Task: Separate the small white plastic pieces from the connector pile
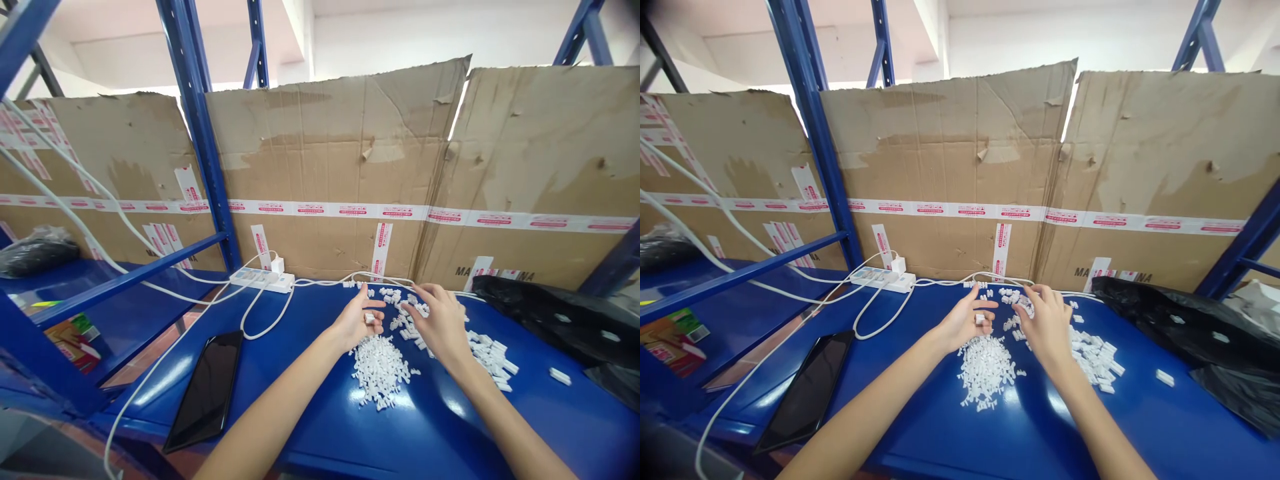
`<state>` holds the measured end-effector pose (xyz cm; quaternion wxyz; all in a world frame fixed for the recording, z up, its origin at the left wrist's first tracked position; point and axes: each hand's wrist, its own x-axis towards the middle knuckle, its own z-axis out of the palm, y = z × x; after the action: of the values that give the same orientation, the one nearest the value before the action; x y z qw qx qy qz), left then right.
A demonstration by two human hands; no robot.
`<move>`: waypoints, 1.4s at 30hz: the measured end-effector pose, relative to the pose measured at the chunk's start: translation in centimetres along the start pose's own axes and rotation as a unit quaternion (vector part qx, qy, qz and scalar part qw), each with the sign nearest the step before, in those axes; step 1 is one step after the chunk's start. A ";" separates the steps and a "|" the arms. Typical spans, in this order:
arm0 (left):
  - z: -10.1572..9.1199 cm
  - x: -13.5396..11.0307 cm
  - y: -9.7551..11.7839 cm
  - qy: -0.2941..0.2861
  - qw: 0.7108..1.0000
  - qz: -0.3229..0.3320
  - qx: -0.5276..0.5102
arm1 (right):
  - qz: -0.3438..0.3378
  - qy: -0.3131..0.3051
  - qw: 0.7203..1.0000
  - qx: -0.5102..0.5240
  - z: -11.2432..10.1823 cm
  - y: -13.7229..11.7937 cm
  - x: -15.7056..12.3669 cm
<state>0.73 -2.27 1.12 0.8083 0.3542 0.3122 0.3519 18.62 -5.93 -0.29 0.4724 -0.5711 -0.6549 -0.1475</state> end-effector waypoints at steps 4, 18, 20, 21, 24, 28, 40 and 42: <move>-0.2 0.3 0.2 0.012 0.997 0.004 -0.070 | -0.118 -0.057 0.988 0.076 0.3 -1.4 -0.2; 0.8 -0.4 -0.9 -0.052 0.998 0.023 -0.013 | -0.128 -0.049 0.988 0.076 1.6 -2.0 -0.9; 1.0 -0.5 -1.0 -0.058 0.997 0.047 -0.025 | -0.114 -0.011 0.990 0.078 1.5 -2.5 -1.0; 1.0 -0.5 -1.0 -0.058 0.996 0.057 -0.031 | -0.114 -0.005 0.990 0.084 1.4 -2.7 -1.0; 0.8 -0.5 -1.0 -0.049 0.995 0.085 -0.036 | -0.134 -0.039 0.984 0.113 1.0 -3.1 -1.0; 0.6 -0.4 -0.9 -0.042 0.994 0.103 -0.007 | -0.139 -0.080 0.978 0.136 0.9 -3.2 -1.0; 0.6 -0.3 -1.2 -0.006 0.988 0.134 0.080 | -0.087 -0.104 0.978 0.156 1.7 -3.3 -1.6; 0.5 -0.3 -1.1 -0.014 0.989 0.123 0.085 | -0.080 -0.123 0.975 0.170 1.6 -3.2 -1.4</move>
<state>1.32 -3.22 0.62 0.7298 0.4625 0.2836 0.4160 14.87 -6.62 -1.12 0.4651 -0.4418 -0.7671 -0.0006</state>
